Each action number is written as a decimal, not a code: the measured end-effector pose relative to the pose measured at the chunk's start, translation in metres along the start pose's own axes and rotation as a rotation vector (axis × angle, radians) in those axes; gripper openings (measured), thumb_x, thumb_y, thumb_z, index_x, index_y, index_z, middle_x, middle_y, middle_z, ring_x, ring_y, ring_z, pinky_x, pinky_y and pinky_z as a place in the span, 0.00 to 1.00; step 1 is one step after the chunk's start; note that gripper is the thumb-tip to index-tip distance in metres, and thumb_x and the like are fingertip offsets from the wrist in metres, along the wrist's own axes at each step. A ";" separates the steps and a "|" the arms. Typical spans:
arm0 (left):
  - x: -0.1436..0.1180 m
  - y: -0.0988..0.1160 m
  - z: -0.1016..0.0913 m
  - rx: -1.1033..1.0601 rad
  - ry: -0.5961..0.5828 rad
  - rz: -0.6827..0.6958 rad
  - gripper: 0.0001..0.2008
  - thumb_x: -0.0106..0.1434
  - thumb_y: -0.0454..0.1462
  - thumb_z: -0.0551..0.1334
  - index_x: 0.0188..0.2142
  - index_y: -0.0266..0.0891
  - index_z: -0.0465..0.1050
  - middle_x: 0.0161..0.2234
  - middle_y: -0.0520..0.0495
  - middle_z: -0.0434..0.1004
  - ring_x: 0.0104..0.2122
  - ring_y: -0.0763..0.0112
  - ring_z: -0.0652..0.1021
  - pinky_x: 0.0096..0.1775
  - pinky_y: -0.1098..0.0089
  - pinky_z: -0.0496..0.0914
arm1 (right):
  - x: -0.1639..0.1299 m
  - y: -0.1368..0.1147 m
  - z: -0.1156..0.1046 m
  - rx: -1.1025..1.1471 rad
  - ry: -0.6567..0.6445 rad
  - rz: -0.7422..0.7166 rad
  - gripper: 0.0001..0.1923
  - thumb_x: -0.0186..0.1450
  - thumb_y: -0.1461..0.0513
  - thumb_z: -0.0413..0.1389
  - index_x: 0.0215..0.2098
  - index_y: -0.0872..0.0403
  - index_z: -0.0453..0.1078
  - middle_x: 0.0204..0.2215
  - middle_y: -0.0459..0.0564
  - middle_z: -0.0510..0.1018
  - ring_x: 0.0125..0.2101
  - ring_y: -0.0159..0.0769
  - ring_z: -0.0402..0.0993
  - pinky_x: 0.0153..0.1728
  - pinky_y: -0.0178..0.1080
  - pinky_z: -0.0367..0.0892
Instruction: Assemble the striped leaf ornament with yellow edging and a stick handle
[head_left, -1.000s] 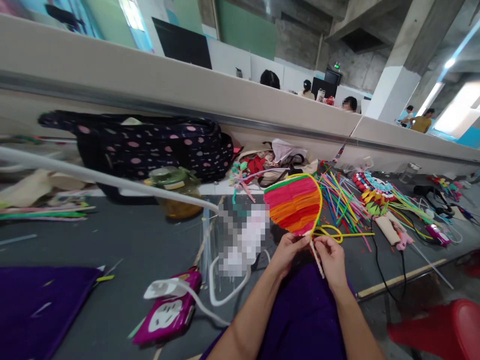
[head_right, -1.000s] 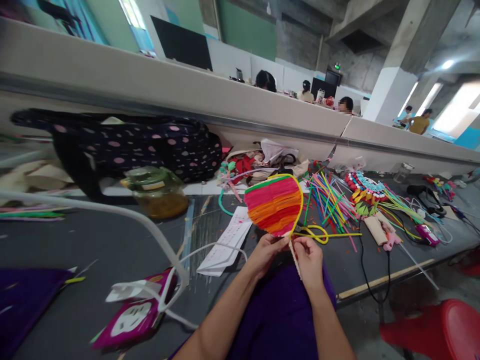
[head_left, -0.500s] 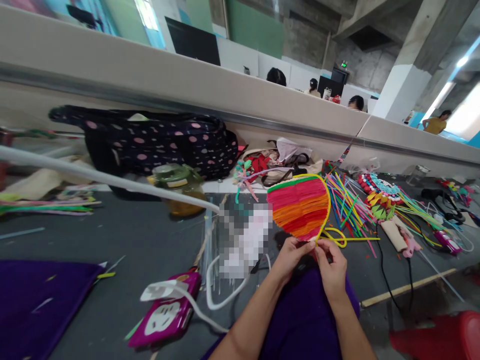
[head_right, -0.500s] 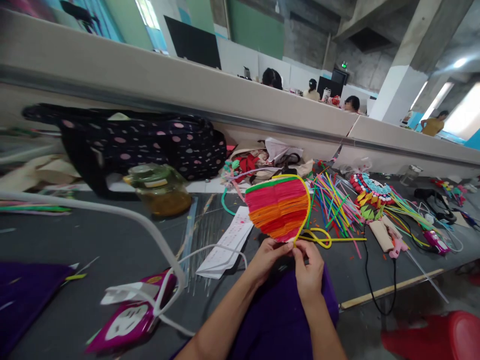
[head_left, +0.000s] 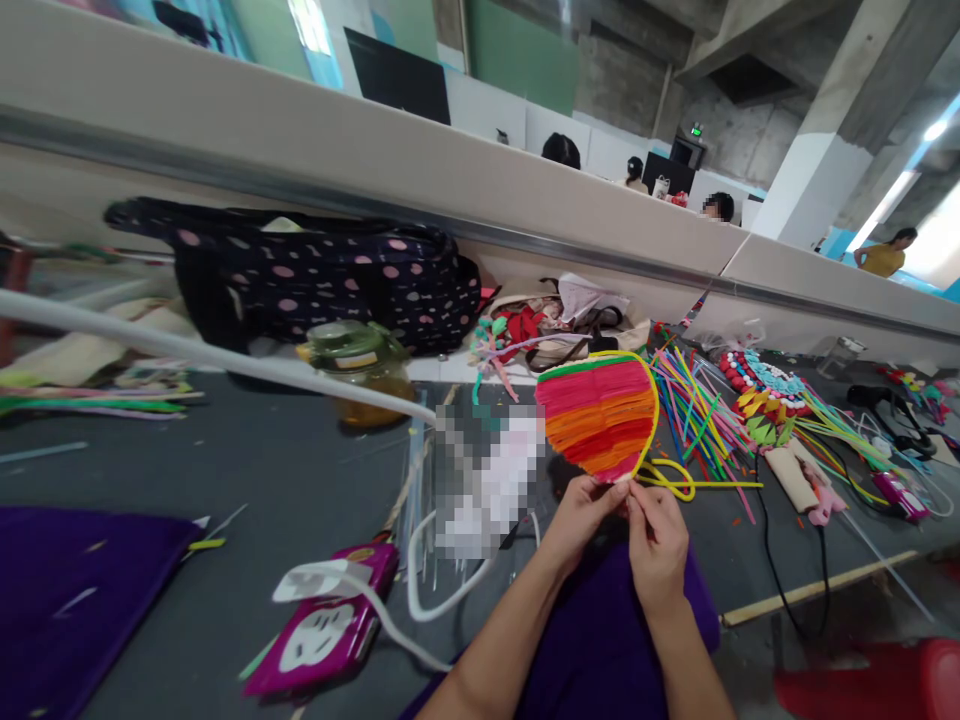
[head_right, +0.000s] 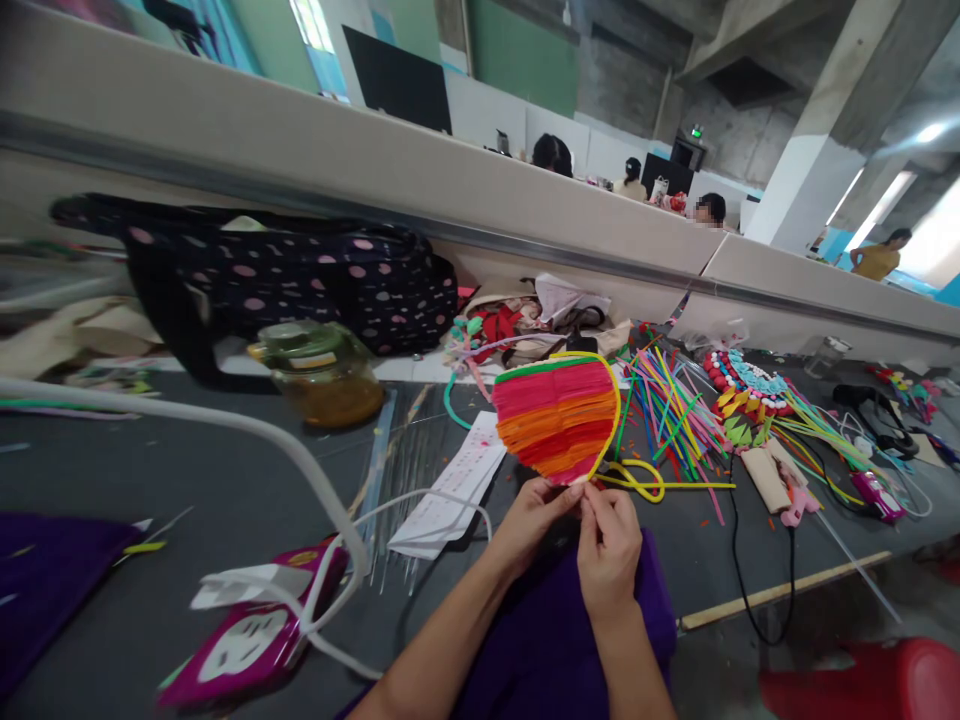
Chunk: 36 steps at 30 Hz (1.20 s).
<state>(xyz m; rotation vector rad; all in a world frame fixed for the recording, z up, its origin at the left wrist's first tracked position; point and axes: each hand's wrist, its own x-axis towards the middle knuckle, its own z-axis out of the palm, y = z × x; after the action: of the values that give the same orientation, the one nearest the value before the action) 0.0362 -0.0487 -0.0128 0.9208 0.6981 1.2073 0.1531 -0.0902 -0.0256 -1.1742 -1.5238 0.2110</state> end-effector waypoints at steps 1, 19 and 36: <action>0.000 0.000 0.000 0.004 0.008 0.003 0.18 0.48 0.47 0.74 0.30 0.33 0.81 0.25 0.46 0.79 0.26 0.68 0.75 0.34 0.69 0.70 | 0.000 -0.001 0.000 -0.003 -0.001 -0.001 0.14 0.69 0.62 0.52 0.50 0.50 0.76 0.34 0.53 0.76 0.35 0.37 0.74 0.37 0.39 0.71; 0.000 -0.001 0.003 0.046 -0.009 0.001 0.17 0.47 0.46 0.73 0.32 0.35 0.82 0.26 0.47 0.80 0.26 0.69 0.75 0.33 0.69 0.71 | 0.011 0.015 -0.007 0.103 0.013 0.086 0.13 0.69 0.60 0.52 0.48 0.52 0.76 0.39 0.54 0.80 0.40 0.39 0.77 0.43 0.43 0.72; -0.005 0.007 0.004 0.061 -0.064 0.002 0.17 0.49 0.46 0.73 0.31 0.34 0.82 0.26 0.45 0.80 0.27 0.66 0.76 0.34 0.67 0.71 | 0.011 0.009 0.003 0.441 0.078 0.439 0.15 0.64 0.54 0.58 0.43 0.56 0.76 0.38 0.56 0.81 0.34 0.40 0.79 0.33 0.39 0.75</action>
<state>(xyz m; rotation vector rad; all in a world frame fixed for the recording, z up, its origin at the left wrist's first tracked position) 0.0352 -0.0539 -0.0051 1.0065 0.6861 1.1585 0.1568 -0.0761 -0.0253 -1.1246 -1.0604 0.7474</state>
